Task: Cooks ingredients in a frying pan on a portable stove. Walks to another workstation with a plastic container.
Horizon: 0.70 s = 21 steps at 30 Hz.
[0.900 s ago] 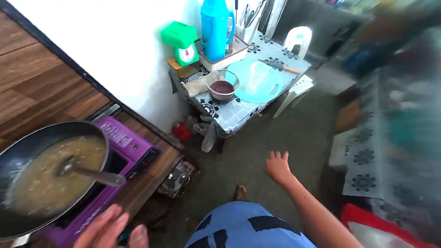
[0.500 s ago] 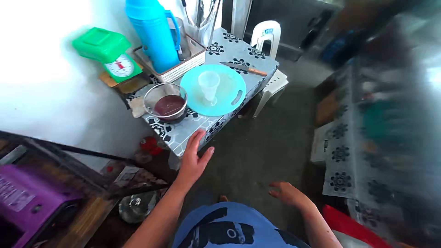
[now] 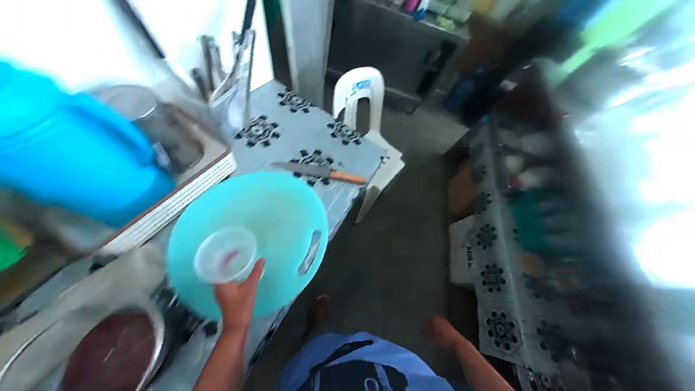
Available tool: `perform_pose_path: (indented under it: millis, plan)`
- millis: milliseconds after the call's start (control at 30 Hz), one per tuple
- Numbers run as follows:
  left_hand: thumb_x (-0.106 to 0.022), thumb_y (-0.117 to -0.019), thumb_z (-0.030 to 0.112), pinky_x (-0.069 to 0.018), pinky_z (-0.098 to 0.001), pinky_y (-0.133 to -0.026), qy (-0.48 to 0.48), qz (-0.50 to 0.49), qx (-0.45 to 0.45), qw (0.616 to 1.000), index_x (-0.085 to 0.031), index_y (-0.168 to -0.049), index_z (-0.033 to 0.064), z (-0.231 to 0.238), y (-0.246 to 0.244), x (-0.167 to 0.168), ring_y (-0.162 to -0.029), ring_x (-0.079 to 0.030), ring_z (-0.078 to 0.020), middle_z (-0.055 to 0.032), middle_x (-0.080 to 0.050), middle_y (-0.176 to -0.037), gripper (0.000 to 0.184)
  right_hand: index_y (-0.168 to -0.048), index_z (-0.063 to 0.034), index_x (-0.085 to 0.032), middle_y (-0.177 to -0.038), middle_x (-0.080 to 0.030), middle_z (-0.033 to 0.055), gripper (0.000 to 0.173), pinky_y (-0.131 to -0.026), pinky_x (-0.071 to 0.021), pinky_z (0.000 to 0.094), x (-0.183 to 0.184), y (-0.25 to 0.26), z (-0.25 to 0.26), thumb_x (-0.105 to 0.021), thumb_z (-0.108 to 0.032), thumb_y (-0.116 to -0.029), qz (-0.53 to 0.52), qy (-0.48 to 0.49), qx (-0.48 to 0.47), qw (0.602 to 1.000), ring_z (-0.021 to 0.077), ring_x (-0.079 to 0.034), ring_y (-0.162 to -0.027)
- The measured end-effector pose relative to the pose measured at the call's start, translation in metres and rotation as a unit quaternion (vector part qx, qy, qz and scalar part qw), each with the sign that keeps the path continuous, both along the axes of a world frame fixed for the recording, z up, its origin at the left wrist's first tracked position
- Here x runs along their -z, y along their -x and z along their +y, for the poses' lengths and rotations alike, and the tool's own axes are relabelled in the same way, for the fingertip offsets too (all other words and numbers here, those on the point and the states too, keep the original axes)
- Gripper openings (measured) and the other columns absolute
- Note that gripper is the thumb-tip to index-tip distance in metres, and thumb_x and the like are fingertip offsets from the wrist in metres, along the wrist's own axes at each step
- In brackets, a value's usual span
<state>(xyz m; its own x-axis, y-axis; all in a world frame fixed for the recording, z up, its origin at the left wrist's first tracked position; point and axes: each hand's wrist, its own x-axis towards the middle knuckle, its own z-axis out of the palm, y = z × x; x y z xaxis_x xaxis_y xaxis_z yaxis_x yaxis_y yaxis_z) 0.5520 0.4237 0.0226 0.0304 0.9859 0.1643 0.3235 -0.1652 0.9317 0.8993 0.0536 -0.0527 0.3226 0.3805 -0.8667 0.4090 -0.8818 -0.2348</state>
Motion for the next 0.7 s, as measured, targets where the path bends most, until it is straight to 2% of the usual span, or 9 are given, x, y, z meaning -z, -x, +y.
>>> perform_pose_path:
  millis: [133, 233, 300, 367, 433, 500, 567, 633, 700]
  plan:
    - [-0.082, -0.0835, 0.017, -0.0445, -0.0299, -0.111, -0.083, 0.018, 0.057, 0.995, -0.037, -0.139, -0.0213, 0.029, -0.056, -0.031, -0.131, -0.054, -0.0215, -0.0337, -0.053, -0.137, 0.081, -0.135, 0.0019, -0.062, -0.126, -0.065, 0.0288, 0.041, -0.098, -0.0496, 0.0579, 0.019, -0.049, -0.056, -0.057, -0.027, -0.107, 0.023, 0.058, 0.199, 0.978, 0.0418, -0.066, -0.11]
    - [-0.08, -0.0897, 0.029, -0.0439, -0.0274, -0.112, -0.135, 0.056, 0.13, 0.981, -0.039, -0.139, -0.0222, 0.048, -0.125, -0.053, -0.132, -0.056, -0.0183, -0.0328, -0.055, -0.137, 0.082, -0.135, 0.0016, -0.06, -0.122, -0.066, 0.0273, 0.04, -0.09, -0.0537, 0.0544, 0.037, -0.073, -0.073, -0.052, -0.028, -0.1089, 0.02, 0.065, 0.34, 0.938, 0.0383, -0.068, -0.101]
    - [-0.076, -0.091, 0.017, -0.0437, -0.0217, -0.109, -0.083, 0.09, 0.135, 0.983, -0.048, -0.132, -0.0233, 0.043, -0.214, -0.102, -0.124, -0.06, -0.0141, -0.0325, -0.06, -0.129, 0.064, -0.139, 0.0003, -0.057, -0.127, -0.064, 0.0271, 0.042, -0.09, -0.0541, 0.0538, 0.045, -0.099, -0.064, -0.051, -0.028, -0.1099, 0.044, 0.063, 0.397, 0.914, 0.038, -0.068, -0.103]
    - [-0.069, -0.0858, -0.001, -0.0398, -0.0175, -0.104, 0.057, 0.086, 0.089, 0.991, -0.051, -0.128, -0.0257, 0.027, -0.327, -0.169, -0.112, -0.059, -0.0095, -0.0314, -0.062, -0.123, 0.052, -0.139, -0.0008, -0.057, -0.128, -0.064, 0.0253, 0.042, -0.091, -0.0533, 0.0525, 0.063, -0.137, -0.054, -0.053, -0.029, -0.109, 0.07, 0.071, 0.398, 0.912, 0.0364, -0.067, -0.104]
    - [-0.074, -0.0895, 0.006, -0.0451, -0.0176, -0.103, -0.033, 0.015, 0.189, 0.981, -0.047, -0.125, -0.0297, 0.05, -0.375, -0.13, -0.114, -0.061, -0.0057, -0.0282, -0.063, -0.121, 0.057, -0.138, -0.0026, -0.059, -0.124, -0.066, 0.0232, 0.044, -0.089, -0.054, 0.0498, 0.081, -0.185, -0.043, -0.054, -0.034, -0.1082, 0.089, 0.073, 0.372, 0.921, 0.0331, -0.068, -0.1]
    - [-0.077, -0.0904, 0.014, -0.05, -0.0219, -0.106, -0.099, -0.092, 0.267, 0.954, -0.04, -0.131, -0.0255, 0.076, -0.437, -0.088, -0.121, -0.061, -0.0027, -0.0144, -0.063, -0.128, 0.068, -0.139, -0.0023, -0.058, -0.123, -0.065, 0.0231, 0.044, -0.089, -0.0528, 0.0488, 0.083, -0.248, -0.028, -0.051, -0.034, -0.1091, 0.1, 0.05, 0.368, 0.923, 0.0318, -0.066, -0.099]
    - [-0.081, -0.0862, 0.013, -0.0502, -0.0305, -0.109, -0.079, -0.168, 0.286, 0.94, -0.027, -0.142, -0.0166, 0.083, -0.513, -0.083, -0.123, -0.061, -0.007, -0.0057, -0.062, -0.132, 0.083, -0.14, -0.0035, -0.057, -0.121, -0.066, 0.0224, 0.043, -0.087, -0.0534, 0.0482, 0.077, -0.318, -0.02, -0.049, -0.034, -0.1099, 0.085, 0.025, 0.39, 0.917, 0.0309, -0.067, -0.096]
    - [-0.082, -0.082, 0.008, -0.0541, -0.0308, -0.105, -0.05, -0.211, 0.28, 0.935, -0.024, -0.144, -0.0065, 0.084, -0.586, -0.093, -0.117, -0.064, -0.0059, 0.0046, -0.064, -0.126, 0.087, -0.141, -0.0026, -0.057, -0.122, -0.066, 0.0242, 0.043, -0.088, -0.0539, 0.0502, 0.061, -0.387, -0.013, -0.05, -0.032, -0.1097, 0.064, 0.008, 0.417, 0.907, 0.0332, -0.068, -0.098]
    - [-0.081, -0.0796, 0.004, -0.0572, -0.0302, -0.101, -0.022, -0.224, 0.272, 0.936, -0.023, -0.143, -0.0036, 0.093, -0.651, -0.105, -0.112, -0.067, -0.0058, 0.0067, -0.066, -0.122, 0.086, -0.141, -0.0003, -0.056, -0.124, -0.065, 0.0266, 0.043, -0.091, -0.0528, 0.0525, 0.041, -0.461, 0.003, -0.051, -0.029, -0.1095, 0.038, -0.004, 0.43, 0.902, 0.0368, -0.067, -0.103]
